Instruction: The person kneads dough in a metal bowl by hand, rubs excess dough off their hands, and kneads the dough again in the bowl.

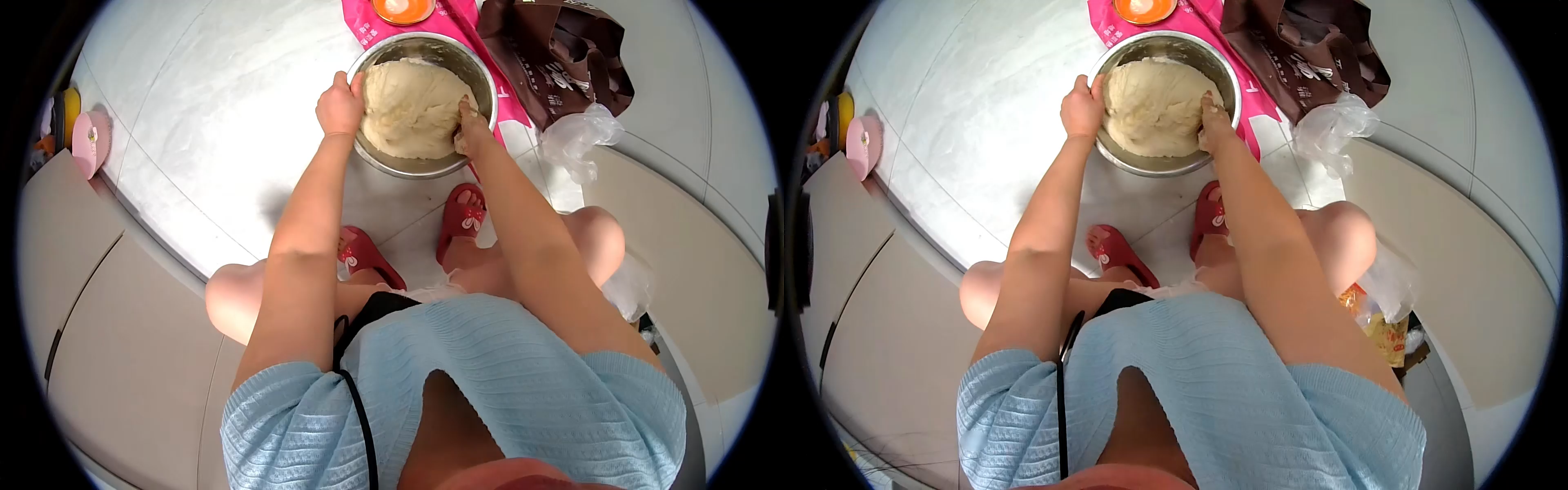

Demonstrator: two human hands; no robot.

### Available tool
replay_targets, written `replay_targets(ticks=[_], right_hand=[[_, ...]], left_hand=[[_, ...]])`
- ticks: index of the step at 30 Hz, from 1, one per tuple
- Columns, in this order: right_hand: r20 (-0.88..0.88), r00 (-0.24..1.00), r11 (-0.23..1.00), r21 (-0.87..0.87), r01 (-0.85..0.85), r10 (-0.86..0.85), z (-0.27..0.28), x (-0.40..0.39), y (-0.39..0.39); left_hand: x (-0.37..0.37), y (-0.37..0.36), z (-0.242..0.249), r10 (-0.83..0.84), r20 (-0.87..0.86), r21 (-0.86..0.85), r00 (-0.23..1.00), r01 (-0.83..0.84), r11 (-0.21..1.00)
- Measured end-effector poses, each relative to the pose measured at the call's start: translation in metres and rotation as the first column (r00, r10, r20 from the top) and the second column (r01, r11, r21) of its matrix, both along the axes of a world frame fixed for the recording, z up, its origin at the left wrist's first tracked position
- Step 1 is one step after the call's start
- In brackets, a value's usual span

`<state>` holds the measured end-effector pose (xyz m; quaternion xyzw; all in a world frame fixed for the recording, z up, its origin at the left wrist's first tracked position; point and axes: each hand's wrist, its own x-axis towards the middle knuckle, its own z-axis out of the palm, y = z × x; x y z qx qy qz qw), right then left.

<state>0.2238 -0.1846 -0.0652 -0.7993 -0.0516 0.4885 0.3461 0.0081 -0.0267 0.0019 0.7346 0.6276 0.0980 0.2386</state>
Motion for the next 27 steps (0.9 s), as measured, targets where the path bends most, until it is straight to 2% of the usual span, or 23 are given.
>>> replay_targets(ticks=[1, 2, 3, 4, 5, 6, 7, 8, 9, 11, 12, 14, 15, 17, 21, 23, 27], right_hand=[[0.057, 0.99, 0.99, 0.05, -0.131, 0.129, -0.005, -0.001, 0.002], [-0.066, 0.991, 0.992, 0.039, 0.12, -0.118, -0.011, -0.004, 0.007], [-0.183, 0.916, 0.932, -0.002, 0.362, -0.357, 0.001, -0.01, 0.018], [-0.101, 0.954, 0.952, 0.092, 0.292, -0.283, 0.014, -0.015, 0.022], [-0.106, 0.953, 0.951, 0.093, 0.295, -0.285, 0.035, -0.021, 0.028], [0.052, 0.997, 0.989, 0.138, 0.051, -0.059, 0.062, -0.028, 0.034], [0.212, 0.963, 0.972, 0.133, -0.195, 0.164, 0.081, -0.037, 0.036], [0.373, 0.875, 0.947, -0.036, -0.318, 0.308, 0.09, -0.045, 0.042], [0.382, 0.871, 0.947, -0.041, -0.318, 0.309, 0.101, -0.055, 0.048], [0.556, 0.551, 0.747, -0.209, -0.631, 0.622, 0.123, -0.079, 0.05], [0.553, 0.55, 0.745, -0.218, -0.63, 0.626, 0.128, -0.086, 0.052], [0.375, 0.309, 0.429, -0.297, -0.853, 0.874, 0.135, -0.097, 0.059], [0.37, 0.311, 0.428, -0.295, -0.854, 0.876, 0.133, -0.106, 0.064], [0.305, 0.093, 0.213, -0.388, -0.897, 0.948, 0.123, -0.122, 0.075], [0.207, 0.062, 0.149, -0.437, -0.887, 0.976, 0.108, -0.125, 0.102], [0.151, 0.104, 0.164, -0.473, -0.866, 0.983, 0.092, -0.128, 0.11], [0.067, 0.101, 0.121, -0.5, -0.857, 0.993, 0.082, -0.124, 0.127]], left_hand=[[0.0, -0.001, 0.001, -0.001, -0.006, 0.005, 1.0, 0.001, 1.0], [0.0, -0.002, 0.003, 0.008, 0.003, -0.001, 1.0, -0.008, 1.0], [0.0, -0.001, 0.004, 0.014, 0.013, -0.005, 1.0, -0.014, 1.0], [0.0, -0.003, 0.002, 0.009, 0.006, -0.002, 1.0, -0.009, 1.0], [0.0, -0.004, 0.001, 0.05, -0.006, 0.003, 0.999, -0.05, 0.999], [0.001, -0.007, -0.002, 0.091, -0.016, 0.003, 0.996, -0.091, 0.996], [-0.002, -0.014, -0.003, 0.084, -0.021, -0.01, 0.996, -0.084, 0.996], [-0.003, -0.017, -0.003, 0.144, -0.022, -0.012, 0.989, -0.144, 0.99], [-0.003, -0.016, -0.004, 0.209, -0.017, -0.008, 0.978, -0.209, 0.978], [-0.006, -0.022, -0.004, 0.232, 0.029, -0.018, 0.972, -0.232, 0.973], [-0.007, -0.025, -0.003, 0.226, 0.047, -0.014, 0.973, -0.226, 0.974], [-0.009, -0.028, 0.0, 0.194, 0.07, -0.001, 0.979, -0.194, 0.981], [-0.01, -0.028, 0.001, 0.194, 0.065, -0.004, 0.979, -0.194, 0.981], [-0.01, -0.027, 0.001, 0.171, 0.129, -0.019, 0.977, -0.17, 0.985], [-0.011, -0.026, -0.001, 0.18, 0.19, -0.062, 0.965, -0.171, 0.983], [-0.012, -0.024, -0.003, 0.181, 0.192, -0.06, 0.965, -0.172, 0.983], [-0.012, -0.02, 0.003, 0.189, 0.225, -0.059, 0.956, -0.18, 0.982]])
